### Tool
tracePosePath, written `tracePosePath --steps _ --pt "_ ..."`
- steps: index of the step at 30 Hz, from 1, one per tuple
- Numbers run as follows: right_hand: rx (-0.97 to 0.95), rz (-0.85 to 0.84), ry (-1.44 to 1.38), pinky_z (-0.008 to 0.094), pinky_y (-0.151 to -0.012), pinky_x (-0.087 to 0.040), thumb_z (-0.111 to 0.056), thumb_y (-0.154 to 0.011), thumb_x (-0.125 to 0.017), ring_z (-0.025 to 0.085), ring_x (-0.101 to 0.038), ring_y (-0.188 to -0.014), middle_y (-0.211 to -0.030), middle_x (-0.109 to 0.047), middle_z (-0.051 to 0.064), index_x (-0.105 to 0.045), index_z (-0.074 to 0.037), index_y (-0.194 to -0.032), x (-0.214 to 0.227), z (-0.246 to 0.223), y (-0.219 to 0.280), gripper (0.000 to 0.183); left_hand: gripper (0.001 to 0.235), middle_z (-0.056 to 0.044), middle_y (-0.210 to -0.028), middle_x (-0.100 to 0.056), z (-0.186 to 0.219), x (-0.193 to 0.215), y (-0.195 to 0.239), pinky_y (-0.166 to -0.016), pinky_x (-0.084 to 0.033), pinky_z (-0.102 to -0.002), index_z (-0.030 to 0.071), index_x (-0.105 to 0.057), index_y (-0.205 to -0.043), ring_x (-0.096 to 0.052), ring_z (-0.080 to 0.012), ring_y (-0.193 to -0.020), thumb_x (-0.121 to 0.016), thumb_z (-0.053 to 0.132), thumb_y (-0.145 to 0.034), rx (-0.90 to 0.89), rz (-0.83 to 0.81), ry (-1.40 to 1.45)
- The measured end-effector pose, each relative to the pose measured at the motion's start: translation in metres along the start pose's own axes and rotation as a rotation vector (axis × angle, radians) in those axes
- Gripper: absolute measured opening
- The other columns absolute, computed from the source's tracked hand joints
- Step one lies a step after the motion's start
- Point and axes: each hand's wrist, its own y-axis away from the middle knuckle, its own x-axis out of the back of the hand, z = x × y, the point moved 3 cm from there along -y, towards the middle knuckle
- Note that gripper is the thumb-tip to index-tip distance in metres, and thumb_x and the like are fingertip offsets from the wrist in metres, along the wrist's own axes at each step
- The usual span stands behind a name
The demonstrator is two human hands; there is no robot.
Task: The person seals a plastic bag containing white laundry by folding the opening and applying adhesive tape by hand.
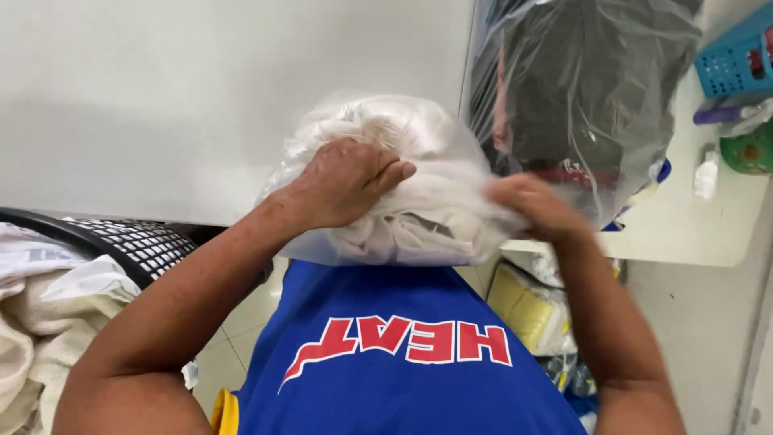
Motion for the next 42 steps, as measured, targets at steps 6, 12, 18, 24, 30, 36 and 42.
tracePosePath --steps 6,12,18,24,30,36,42 --pt "-0.492 0.518 0.442 0.044 -0.093 -0.049 -0.004 -0.105 -0.071 0.035 -0.063 -0.111 -0.119 -0.064 0.016 -0.061 -0.002 -0.119 0.121 -0.2 -0.095 0.018 0.056 0.001 -0.053 -0.036 -0.005 0.001 -0.003 -0.053 -0.033 -0.038 0.017 -0.038 -0.062 -0.036 -0.0147 -0.049 -0.046 0.038 -0.113 0.123 -0.04 0.194" --pt "-0.232 0.17 0.407 0.047 -0.079 -0.045 -0.053 -0.103 -0.05 0.033 -0.059 -0.084 -0.088 -0.055 0.01 -0.062 -0.008 -0.112 0.037 -0.177 -0.137 0.048 0.059 -0.014 -0.068 -0.068 -0.003 0.007 0.004 -0.072 -0.052 -0.051 0.012 -0.061 -0.069 -0.068 -0.0425 -0.074 -0.038 0.053 -0.105 0.119 -0.094 0.26" --pt "-0.518 0.044 -0.226 0.033 -0.06 -0.048 -0.032 -0.109 -0.048 0.023 -0.053 -0.055 -0.058 -0.052 0.008 -0.06 -0.015 -0.078 0.043 -0.173 -0.149 0.038 0.065 -0.015 -0.113 -0.072 0.008 0.079 0.062 -0.098 -0.049 -0.051 0.009 -0.064 -0.124 -0.069 -0.0393 -0.109 -0.084 0.045 -0.075 -0.067 -0.077 -0.221" --pt "-0.475 0.011 -0.672 0.026 -0.055 -0.04 -0.022 -0.108 -0.054 0.01 -0.044 -0.056 -0.061 -0.049 -0.001 -0.06 -0.007 -0.084 0.047 -0.159 -0.155 0.028 0.032 -0.001 -0.051 -0.045 -0.013 0.051 0.109 -0.058 -0.05 -0.032 0.015 -0.06 -0.073 -0.049 -0.0214 -0.048 -0.066 0.024 -0.103 0.037 0.327 0.232" --pt "-0.585 -0.056 -0.716 0.024 -0.06 -0.037 -0.019 -0.108 -0.049 0.008 -0.044 -0.066 -0.069 -0.054 -0.005 -0.064 -0.01 -0.08 0.05 -0.182 -0.158 0.033 0.056 -0.022 -0.071 -0.068 -0.097 0.018 0.088 -0.066 -0.05 -0.059 0.009 -0.067 -0.075 -0.068 -0.0495 -0.077 -0.054 0.054 -0.105 0.411 0.289 -0.209" --pt "-0.605 -0.079 -0.691 0.024 -0.062 -0.036 -0.017 -0.109 -0.047 0.01 -0.039 -0.066 -0.066 -0.047 -0.005 -0.064 -0.008 -0.079 0.039 -0.163 -0.148 0.035 0.055 -0.034 -0.12 -0.064 0.012 0.075 0.07 -0.102 -0.046 -0.059 -0.01 -0.056 -0.134 -0.06 -0.0557 -0.117 -0.06 0.004 -0.082 -0.223 0.411 -0.124" --pt "-0.609 0.021 -0.548 0.029 -0.056 -0.033 -0.025 -0.11 -0.052 0.011 -0.038 -0.061 -0.057 -0.041 -0.004 -0.052 -0.013 -0.065 0.052 -0.188 -0.147 0.047 0.014 0.0 -0.079 -0.054 0.02 -0.023 0.019 -0.06 -0.05 -0.037 0.019 -0.055 -0.089 -0.064 -0.0251 -0.073 -0.058 0.028 -0.099 -0.435 0.364 -0.39"
